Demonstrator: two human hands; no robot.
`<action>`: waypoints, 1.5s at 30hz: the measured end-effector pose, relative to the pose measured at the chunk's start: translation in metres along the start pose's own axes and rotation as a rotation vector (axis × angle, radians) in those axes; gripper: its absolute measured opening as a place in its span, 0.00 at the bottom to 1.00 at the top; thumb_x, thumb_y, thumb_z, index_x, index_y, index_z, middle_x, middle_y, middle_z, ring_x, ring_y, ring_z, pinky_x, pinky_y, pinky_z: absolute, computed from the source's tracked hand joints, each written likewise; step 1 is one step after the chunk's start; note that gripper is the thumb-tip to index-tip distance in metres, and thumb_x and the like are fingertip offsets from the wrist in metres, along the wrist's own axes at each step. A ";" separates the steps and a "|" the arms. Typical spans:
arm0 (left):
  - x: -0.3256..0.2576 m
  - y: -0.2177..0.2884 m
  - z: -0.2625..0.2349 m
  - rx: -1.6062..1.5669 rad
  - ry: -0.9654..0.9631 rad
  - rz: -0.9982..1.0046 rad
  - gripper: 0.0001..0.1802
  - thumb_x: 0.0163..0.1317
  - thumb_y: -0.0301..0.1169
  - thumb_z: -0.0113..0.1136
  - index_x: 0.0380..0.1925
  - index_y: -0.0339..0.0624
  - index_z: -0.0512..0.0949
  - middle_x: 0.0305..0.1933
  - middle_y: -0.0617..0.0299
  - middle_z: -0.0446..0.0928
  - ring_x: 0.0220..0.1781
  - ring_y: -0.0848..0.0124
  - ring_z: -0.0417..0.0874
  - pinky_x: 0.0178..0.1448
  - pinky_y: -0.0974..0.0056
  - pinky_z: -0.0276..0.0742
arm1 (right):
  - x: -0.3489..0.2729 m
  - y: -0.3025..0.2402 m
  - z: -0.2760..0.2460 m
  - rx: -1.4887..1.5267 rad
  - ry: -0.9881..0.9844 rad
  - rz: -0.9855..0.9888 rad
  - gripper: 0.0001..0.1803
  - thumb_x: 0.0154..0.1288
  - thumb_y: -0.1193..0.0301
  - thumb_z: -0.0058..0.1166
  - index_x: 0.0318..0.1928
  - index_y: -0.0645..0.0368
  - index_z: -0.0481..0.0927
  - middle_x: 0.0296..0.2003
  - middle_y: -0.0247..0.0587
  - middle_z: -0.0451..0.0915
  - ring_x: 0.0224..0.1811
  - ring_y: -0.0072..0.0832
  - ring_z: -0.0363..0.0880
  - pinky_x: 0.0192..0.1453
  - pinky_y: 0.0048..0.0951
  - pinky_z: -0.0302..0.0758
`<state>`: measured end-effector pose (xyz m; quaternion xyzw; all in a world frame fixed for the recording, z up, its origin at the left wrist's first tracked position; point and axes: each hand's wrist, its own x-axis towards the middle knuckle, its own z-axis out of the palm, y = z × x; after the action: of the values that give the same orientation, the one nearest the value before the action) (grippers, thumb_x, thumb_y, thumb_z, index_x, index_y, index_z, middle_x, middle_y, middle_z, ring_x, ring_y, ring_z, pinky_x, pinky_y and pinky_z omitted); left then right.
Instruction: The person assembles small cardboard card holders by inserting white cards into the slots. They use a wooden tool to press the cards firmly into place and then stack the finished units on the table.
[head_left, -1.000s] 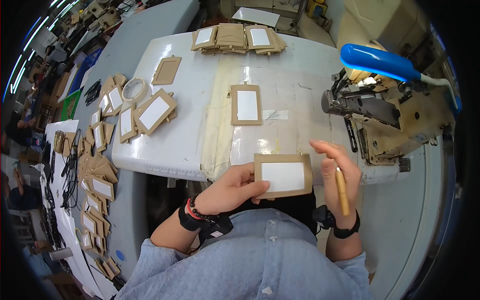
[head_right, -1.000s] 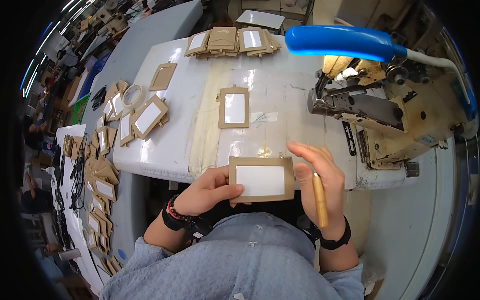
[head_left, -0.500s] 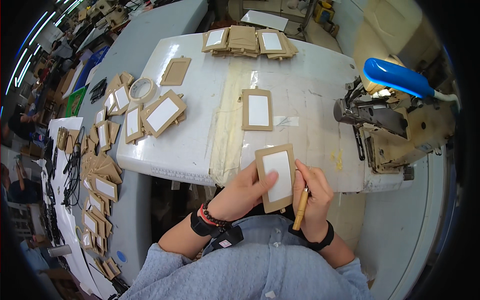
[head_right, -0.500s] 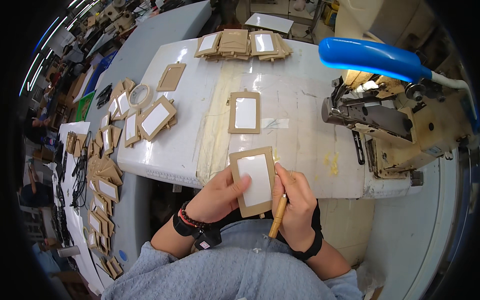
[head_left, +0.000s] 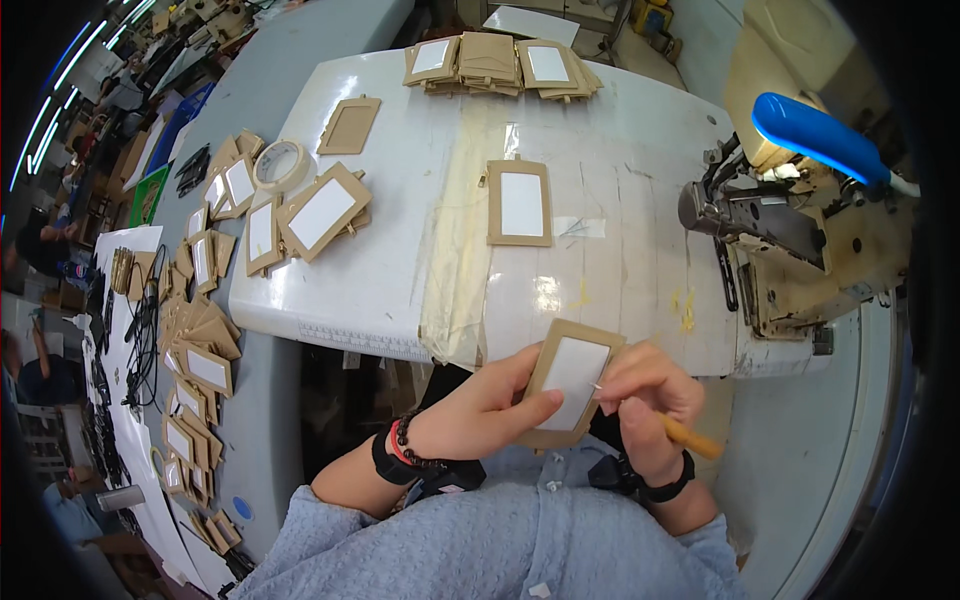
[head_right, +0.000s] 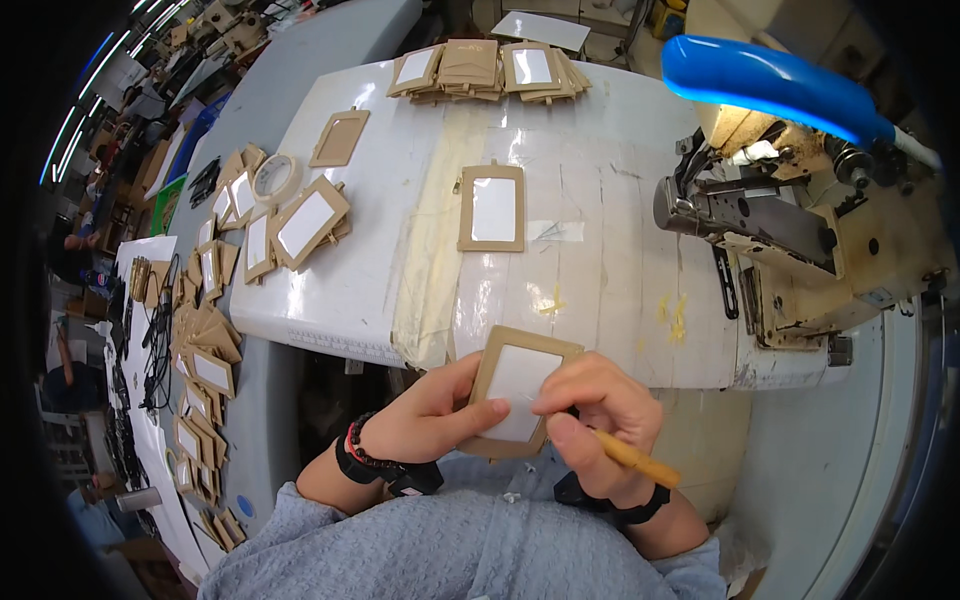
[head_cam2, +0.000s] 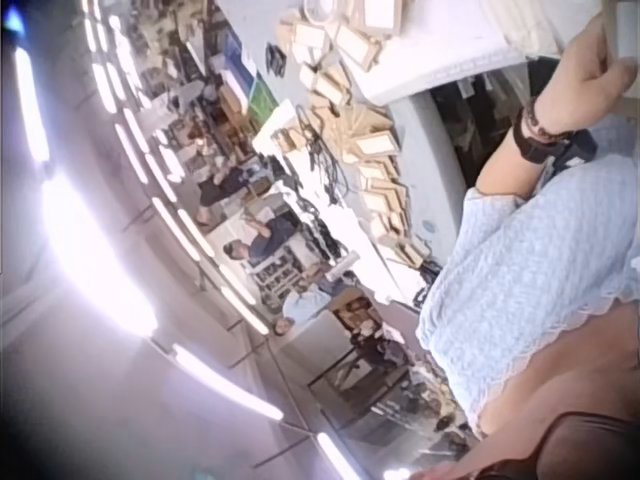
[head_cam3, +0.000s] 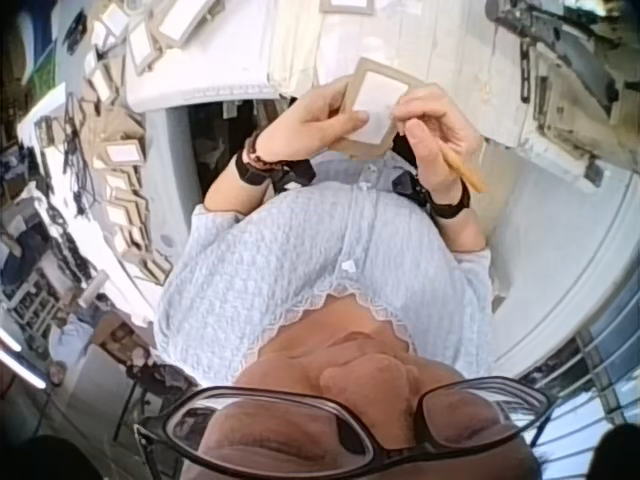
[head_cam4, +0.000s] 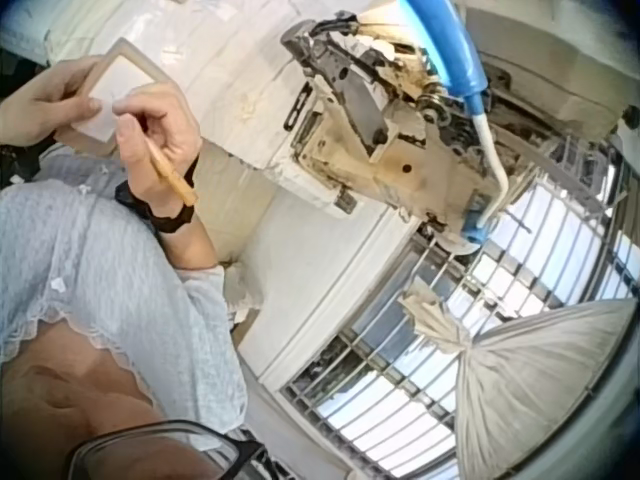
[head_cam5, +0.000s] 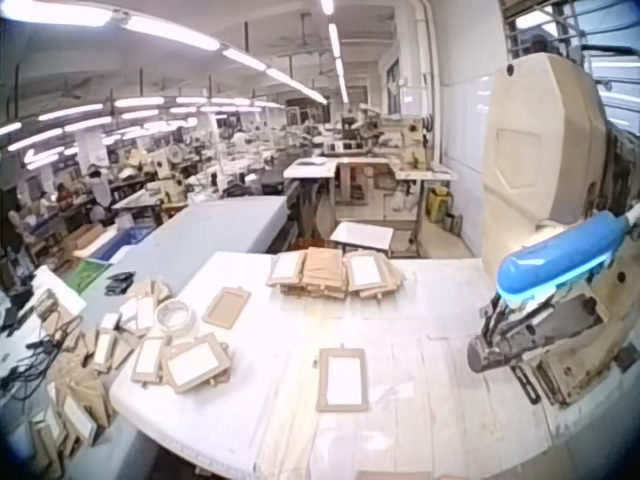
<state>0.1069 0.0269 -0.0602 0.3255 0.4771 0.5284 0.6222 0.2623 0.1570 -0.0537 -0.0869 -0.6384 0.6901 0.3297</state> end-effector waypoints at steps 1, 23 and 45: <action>-0.001 0.000 0.000 0.026 -0.005 -0.001 0.23 0.72 0.31 0.48 0.64 0.34 0.62 0.55 0.58 0.74 0.56 0.76 0.73 0.59 0.67 0.71 | 0.001 -0.002 0.000 -0.091 -0.067 -0.039 0.07 0.60 0.78 0.52 0.37 0.68 0.80 0.33 0.45 0.79 0.32 0.23 0.75 0.36 0.21 0.71; -0.003 0.008 0.004 0.101 -0.042 -0.042 0.22 0.72 0.30 0.49 0.63 0.35 0.63 0.53 0.60 0.76 0.53 0.79 0.73 0.55 0.71 0.71 | 0.003 -0.001 0.003 -0.336 -0.048 -0.092 0.09 0.51 0.85 0.58 0.35 0.66 0.80 0.30 0.42 0.81 0.27 0.21 0.77 0.29 0.19 0.72; 0.001 0.022 0.013 0.540 0.021 -0.171 0.18 0.70 0.29 0.49 0.57 0.33 0.64 0.39 0.53 0.80 0.39 0.71 0.81 0.42 0.67 0.75 | 0.009 0.000 -0.002 0.189 -0.005 0.523 0.02 0.61 0.85 0.52 0.33 0.67 0.76 0.35 0.44 0.80 0.27 0.18 0.77 0.24 0.16 0.72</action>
<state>0.1110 0.0348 -0.0359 0.4324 0.6327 0.3312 0.5504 0.2566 0.1641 -0.0516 -0.2159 -0.5280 0.8083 0.1455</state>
